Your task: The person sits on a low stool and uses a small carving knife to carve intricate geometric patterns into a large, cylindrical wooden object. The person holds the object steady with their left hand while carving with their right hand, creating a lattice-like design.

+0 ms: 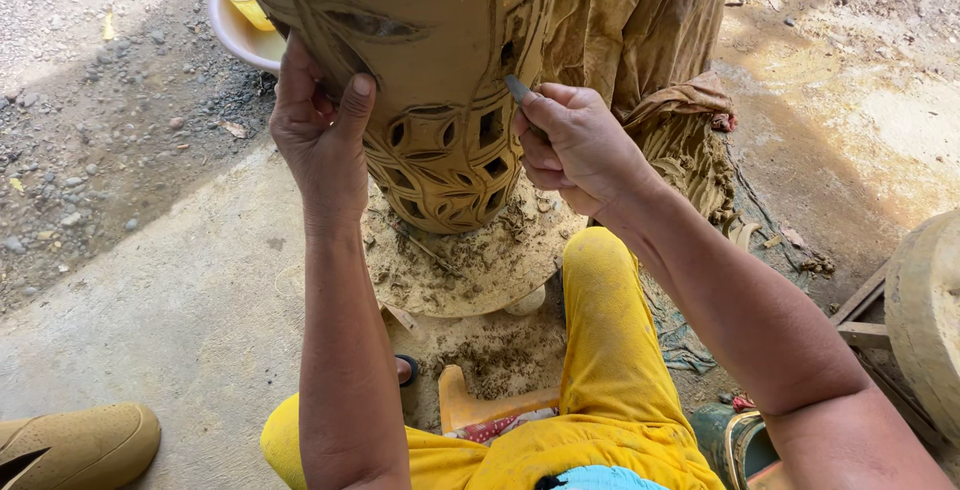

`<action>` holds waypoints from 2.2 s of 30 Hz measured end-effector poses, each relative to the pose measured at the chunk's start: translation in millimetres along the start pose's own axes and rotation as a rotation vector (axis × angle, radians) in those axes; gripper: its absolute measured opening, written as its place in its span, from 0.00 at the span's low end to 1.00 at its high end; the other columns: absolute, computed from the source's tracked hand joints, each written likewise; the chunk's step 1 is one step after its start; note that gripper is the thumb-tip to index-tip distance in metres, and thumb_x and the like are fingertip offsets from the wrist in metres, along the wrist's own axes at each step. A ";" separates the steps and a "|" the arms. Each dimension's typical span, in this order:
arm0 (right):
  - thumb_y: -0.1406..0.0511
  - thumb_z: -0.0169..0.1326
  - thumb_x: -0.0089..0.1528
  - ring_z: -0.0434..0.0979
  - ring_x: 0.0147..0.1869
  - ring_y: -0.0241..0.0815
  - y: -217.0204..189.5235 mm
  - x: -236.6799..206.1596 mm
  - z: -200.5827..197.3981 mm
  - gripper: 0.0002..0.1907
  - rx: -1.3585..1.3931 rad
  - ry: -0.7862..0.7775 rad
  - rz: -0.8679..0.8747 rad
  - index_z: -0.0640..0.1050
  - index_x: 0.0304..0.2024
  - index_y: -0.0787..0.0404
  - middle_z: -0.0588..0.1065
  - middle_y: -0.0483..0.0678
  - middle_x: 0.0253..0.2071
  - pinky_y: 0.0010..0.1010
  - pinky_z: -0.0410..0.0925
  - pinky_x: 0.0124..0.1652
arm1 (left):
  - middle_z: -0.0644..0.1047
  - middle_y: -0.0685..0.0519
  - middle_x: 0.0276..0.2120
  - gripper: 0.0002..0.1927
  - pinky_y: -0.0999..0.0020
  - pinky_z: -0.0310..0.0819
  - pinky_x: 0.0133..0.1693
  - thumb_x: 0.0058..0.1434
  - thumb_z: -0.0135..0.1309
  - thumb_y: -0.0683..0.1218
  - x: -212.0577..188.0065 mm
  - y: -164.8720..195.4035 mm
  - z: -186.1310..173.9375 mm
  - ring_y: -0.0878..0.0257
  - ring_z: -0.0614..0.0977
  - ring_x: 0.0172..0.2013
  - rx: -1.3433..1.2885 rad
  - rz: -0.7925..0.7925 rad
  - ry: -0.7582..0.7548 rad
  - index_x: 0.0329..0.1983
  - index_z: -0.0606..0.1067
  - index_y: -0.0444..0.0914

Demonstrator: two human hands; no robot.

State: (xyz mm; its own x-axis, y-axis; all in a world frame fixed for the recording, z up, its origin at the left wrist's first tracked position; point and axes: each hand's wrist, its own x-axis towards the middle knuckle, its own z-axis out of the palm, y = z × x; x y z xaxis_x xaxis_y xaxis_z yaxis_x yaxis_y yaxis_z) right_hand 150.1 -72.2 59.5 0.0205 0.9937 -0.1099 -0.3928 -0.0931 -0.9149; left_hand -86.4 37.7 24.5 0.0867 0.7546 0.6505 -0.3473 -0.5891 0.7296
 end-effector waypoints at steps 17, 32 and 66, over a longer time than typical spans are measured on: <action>0.66 0.47 0.72 0.53 0.11 0.29 -5.4 18.8 10.1 0.16 0.028 0.013 0.023 0.72 0.28 0.63 0.60 0.39 0.12 0.24 0.49 0.12 | 0.81 0.52 0.57 0.33 0.64 0.75 0.67 0.68 0.68 0.46 2.9 2.1 1.4 0.65 0.81 0.58 -0.056 -0.013 0.001 0.73 0.69 0.40; 0.66 0.42 0.77 0.53 0.15 0.30 -8.0 -0.6 -5.3 0.14 0.362 -0.214 0.022 0.73 0.39 0.66 0.61 0.38 0.16 0.26 0.50 0.17 | 0.81 0.51 0.56 0.33 0.65 0.77 0.67 0.69 0.67 0.46 -2.8 -6.1 1.1 0.65 0.81 0.57 -0.050 -0.003 0.024 0.74 0.68 0.40; 0.63 0.44 0.73 0.50 0.14 0.28 -9.9 13.0 9.4 0.15 -0.131 0.062 0.036 0.70 0.31 0.62 0.59 0.39 0.15 0.23 0.47 0.12 | 0.77 0.61 0.42 0.32 0.77 0.78 0.51 0.66 0.71 0.47 1.5 -20.8 4.9 0.72 0.74 0.39 0.170 0.060 0.124 0.71 0.72 0.43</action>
State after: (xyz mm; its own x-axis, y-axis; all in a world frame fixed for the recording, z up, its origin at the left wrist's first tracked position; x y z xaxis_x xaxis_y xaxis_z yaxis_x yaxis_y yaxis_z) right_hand 145.6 -57.8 70.8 0.0665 0.9843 -0.1636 -0.2709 -0.1400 -0.9524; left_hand -74.4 49.7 11.3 -0.0485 0.7403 0.6705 -0.1854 -0.6663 0.7223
